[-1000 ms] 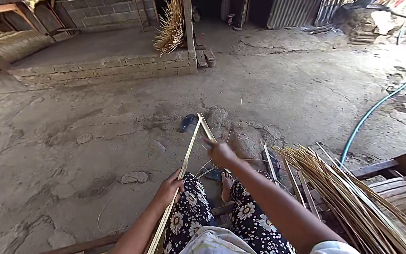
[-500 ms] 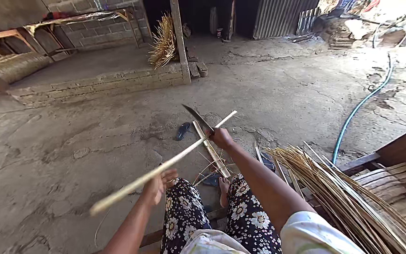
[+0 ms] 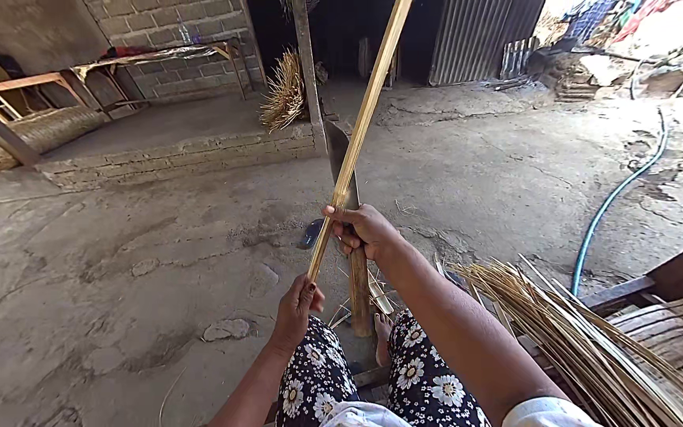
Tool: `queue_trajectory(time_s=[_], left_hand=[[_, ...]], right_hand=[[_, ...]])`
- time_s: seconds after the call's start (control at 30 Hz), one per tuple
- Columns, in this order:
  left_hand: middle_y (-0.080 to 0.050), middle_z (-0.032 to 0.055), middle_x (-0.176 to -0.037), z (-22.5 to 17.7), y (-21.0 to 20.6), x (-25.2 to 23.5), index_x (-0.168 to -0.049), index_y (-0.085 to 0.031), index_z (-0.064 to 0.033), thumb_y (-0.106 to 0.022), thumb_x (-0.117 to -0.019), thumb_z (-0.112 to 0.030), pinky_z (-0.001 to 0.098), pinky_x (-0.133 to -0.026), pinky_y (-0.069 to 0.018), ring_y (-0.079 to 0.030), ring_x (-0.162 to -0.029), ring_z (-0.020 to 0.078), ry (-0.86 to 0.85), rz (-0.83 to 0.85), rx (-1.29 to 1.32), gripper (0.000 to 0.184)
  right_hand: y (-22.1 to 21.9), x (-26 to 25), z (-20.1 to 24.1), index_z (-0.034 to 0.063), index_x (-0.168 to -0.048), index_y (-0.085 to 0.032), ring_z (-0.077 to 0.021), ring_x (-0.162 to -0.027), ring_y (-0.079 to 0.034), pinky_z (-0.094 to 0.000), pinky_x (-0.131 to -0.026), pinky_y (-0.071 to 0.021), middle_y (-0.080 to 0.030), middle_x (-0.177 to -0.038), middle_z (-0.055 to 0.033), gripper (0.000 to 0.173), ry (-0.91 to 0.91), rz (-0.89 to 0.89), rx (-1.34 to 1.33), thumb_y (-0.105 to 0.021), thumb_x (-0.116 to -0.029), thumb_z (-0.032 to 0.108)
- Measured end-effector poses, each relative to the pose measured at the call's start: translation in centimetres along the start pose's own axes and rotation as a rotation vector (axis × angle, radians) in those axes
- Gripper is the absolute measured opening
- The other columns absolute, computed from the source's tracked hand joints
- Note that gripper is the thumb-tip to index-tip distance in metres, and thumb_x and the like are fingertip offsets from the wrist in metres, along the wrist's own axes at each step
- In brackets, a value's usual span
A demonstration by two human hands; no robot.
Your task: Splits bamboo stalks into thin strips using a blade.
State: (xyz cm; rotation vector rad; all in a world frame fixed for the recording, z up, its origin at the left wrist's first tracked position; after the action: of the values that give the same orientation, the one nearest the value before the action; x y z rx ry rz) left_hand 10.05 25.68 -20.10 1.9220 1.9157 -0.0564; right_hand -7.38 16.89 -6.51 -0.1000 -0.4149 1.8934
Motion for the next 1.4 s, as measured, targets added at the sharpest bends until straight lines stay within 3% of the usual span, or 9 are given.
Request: queue_trajectory(time_s=[0.23,0.33,0.5,0.63,0.77,0.93,1.07,1.23,1.4], left_hand=[[-0.061,0.0078,-0.07,-6.0,-0.3,0.6,-0.156,-0.035,-0.0036,-0.032,-0.113,-0.02,0.0228,-0.041,-0.0471,-0.053,-0.045,0.0116,0.319,0.021,0.463,0.046],[-0.06,0.0073,-0.069,-6.6,-0.1,0.1,-0.16,-0.03,-0.0068,-0.032,-0.1134,-0.02,0.0226,-0.041,-0.0461,-0.052,-0.045,0.0114,0.382,-0.004,0.46,0.049],[-0.063,0.008,-0.066,-5.9,-1.4,1.0,-0.112,-0.056,0.0004,-0.036,-0.1124,-0.016,0.0201,-0.04,-0.0453,-0.052,-0.042,0.0094,0.462,-0.027,0.451,0.026],[-0.054,0.0038,-0.066,-6.0,-1.8,2.9,-0.154,-0.039,-0.003,-0.033,-0.1131,-0.019,0.0204,-0.039,-0.0417,-0.046,-0.042,0.0088,0.522,0.033,0.471,0.044],[-0.052,0.0023,-0.065,-6.8,-2.2,4.9,-0.159,-0.032,-0.0071,-0.033,-0.1125,-0.019,0.0205,-0.038,-0.0411,-0.045,-0.041,0.0079,0.542,0.1,0.529,0.048],[-0.05,0.0022,-0.062,-7.3,-2.2,5.2,-0.156,-0.035,-0.0056,-0.031,-0.1119,-0.018,0.0196,-0.036,-0.0402,-0.043,-0.039,0.0072,0.553,0.083,0.632,0.046],[-0.05,0.0015,-0.063,-6.8,-1.4,4.9,-0.153,-0.037,-0.0044,-0.031,-0.1122,-0.018,0.0189,-0.037,-0.0412,-0.044,-0.04,0.0066,0.573,0.06,0.621,0.043],[-0.049,0.0007,-0.063,-7.6,-1.1,6.6,-0.154,-0.036,-0.0067,-0.03,-0.1115,-0.018,0.0183,-0.036,-0.0397,-0.042,-0.039,0.0055,0.601,0.141,0.66,0.045],[-0.049,0.0009,-0.062,-7.1,0.0,6.3,-0.156,-0.033,-0.0059,-0.029,-0.1113,-0.018,0.0181,-0.035,-0.0405,-0.043,-0.038,0.0053,0.583,0.107,0.674,0.046]], right_hand=[[3.3,1.4,-3.8,0.0084,-0.131,-0.063,-0.0109,-0.042,-0.049,-0.0257,-0.041,-0.0455,-0.061,-0.067,-0.0057,0.035,0.133,-0.294,0.307,-0.052,-0.1087,0.034],[2.1,3.3,-7.2,0.0129,-0.139,-0.063,-0.027,-0.083,-0.072,-0.0487,-0.078,-0.0573,-0.074,-0.099,-0.0119,0.038,0.29,-0.284,1.04,-0.049,-0.1073,0.028],[-0.2,4.5,-12.2,0.0047,-0.121,-0.07,-0.0365,-0.061,-0.07,-0.0525,-0.049,-0.0548,-0.073,-0.09,-0.0178,0.031,0.743,-0.293,1.449,-0.061,-0.0919,0.009],[0.3,3.5,-10.7,0.0051,-0.135,-0.061,-0.0428,-0.089,-0.073,-0.0592,-0.071,-0.0562,-0.073,-0.108,-0.0221,0.036,0.269,-0.269,1.496,-0.047,-0.1018,0.011],[2.8,1.0,-8.3,0.0076,-0.136,-0.059,-0.042,-0.108,-0.069,-0.0607,-0.087,-0.0534,-0.07,-0.121,-0.0216,0.035,-0.01,-0.378,1.441,-0.043,-0.1069,0.017],[3.0,0.8,-8.5,0.0055,-0.136,-0.059,-0.0405,-0.105,-0.071,-0.0583,-0.086,-0.0544,-0.07,-0.121,-0.0205,0.035,0.089,-0.406,1.468,-0.044,-0.1068,0.016],[1.8,3.1,-11.2,0.0015,-0.116,-0.069,-0.0401,-0.071,-0.073,-0.0562,-0.057,-0.057,-0.073,-0.091,-0.0201,0.026,0.597,-0.292,1.517,-0.056,-0.095,0.008],[5.3,-0.6,-8.4,0.0083,-0.137,-0.062,-0.0447,-0.101,-0.07,-0.0626,-0.082,-0.0541,-0.07,-0.117,-0.0231,0.035,0.115,-0.45,1.447,-0.048,-0.1053,0.014],[2.4,0.9,-10.2,0.0034,-0.123,-0.068,-0.043,-0.08,-0.073,-0.0593,-0.065,-0.057,-0.074,-0.099,-0.0217,0.03,0.482,-0.35,1.494,-0.054,-0.0976,0.01]])
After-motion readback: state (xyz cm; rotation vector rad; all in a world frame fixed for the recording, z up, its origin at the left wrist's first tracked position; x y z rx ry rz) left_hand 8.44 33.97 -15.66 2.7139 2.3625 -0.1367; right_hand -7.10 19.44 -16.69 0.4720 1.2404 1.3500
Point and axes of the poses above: each hand's wrist, its own x-axis away from the middle knuckle, its own y-axis out of the back of the hand, z = x × y, the point moved 3 cm from there along -x, towards the middle knuckle
